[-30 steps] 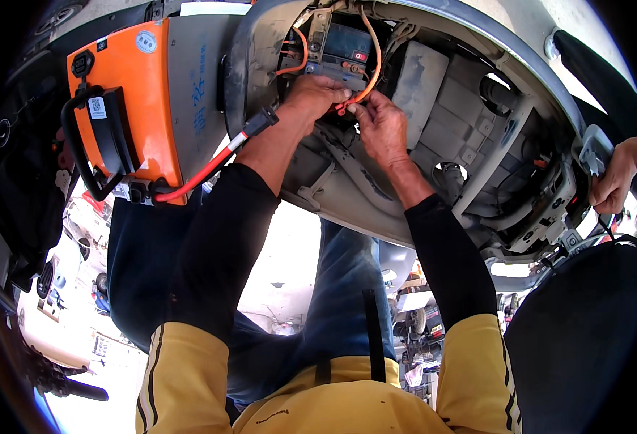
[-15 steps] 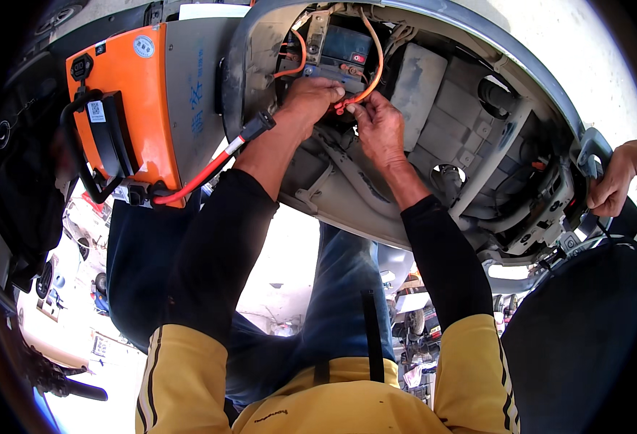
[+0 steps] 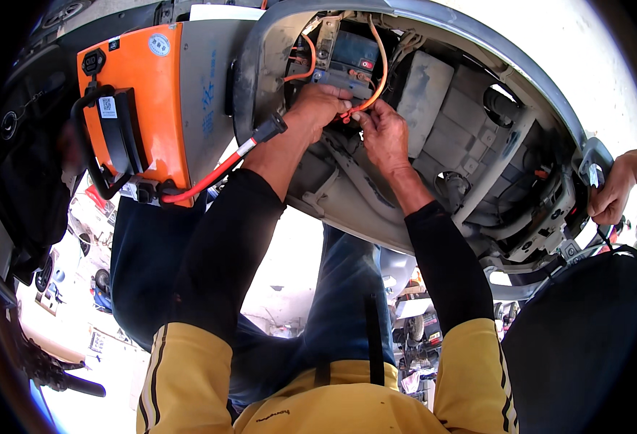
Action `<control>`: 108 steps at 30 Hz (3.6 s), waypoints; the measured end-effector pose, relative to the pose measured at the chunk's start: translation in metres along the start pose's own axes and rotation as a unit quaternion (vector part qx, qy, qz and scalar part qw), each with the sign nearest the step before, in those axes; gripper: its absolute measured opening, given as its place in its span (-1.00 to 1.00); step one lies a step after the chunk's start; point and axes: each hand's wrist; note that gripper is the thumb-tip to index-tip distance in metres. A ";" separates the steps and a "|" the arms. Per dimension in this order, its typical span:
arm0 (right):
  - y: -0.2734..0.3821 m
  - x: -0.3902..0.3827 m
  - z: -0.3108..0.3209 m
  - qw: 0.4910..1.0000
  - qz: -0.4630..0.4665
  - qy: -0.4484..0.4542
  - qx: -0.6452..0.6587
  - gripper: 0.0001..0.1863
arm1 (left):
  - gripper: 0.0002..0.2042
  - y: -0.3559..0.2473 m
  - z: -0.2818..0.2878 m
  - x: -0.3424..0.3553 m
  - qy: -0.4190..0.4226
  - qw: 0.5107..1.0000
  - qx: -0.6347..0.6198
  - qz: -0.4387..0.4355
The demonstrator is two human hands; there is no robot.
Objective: The person connects wires to an orange battery pack and secures it inside the under-seat compartment of an electric scooter. They then use a screwdriver to tighten screws on the battery and scooter frame.
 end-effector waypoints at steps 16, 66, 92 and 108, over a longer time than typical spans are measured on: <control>-0.021 0.008 -0.010 0.998 -0.035 0.008 0.059 -0.80 | -0.79 -0.006 -0.003 -0.008 -0.015 0.999 0.027 -0.018; 0.000 -0.002 0.003 0.998 0.013 0.035 -0.054 -0.79 | -0.85 -0.011 -0.002 -0.007 0.031 0.998 0.047 -0.007; -0.021 0.009 0.007 0.974 -0.158 0.067 0.150 -0.80 | -0.84 0.009 -0.010 0.008 0.068 0.951 0.258 -0.157; 0.002 0.009 0.009 0.980 -0.163 0.075 0.084 -0.69 | -0.84 0.005 -0.010 0.003 0.064 0.949 0.259 -0.169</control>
Point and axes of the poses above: each hand's wrist, its own x-axis towards the middle knuckle, its own z-axis out of the back of the hand, y = z × x, and after that the axes turned 7 degrees about -z, right-handed
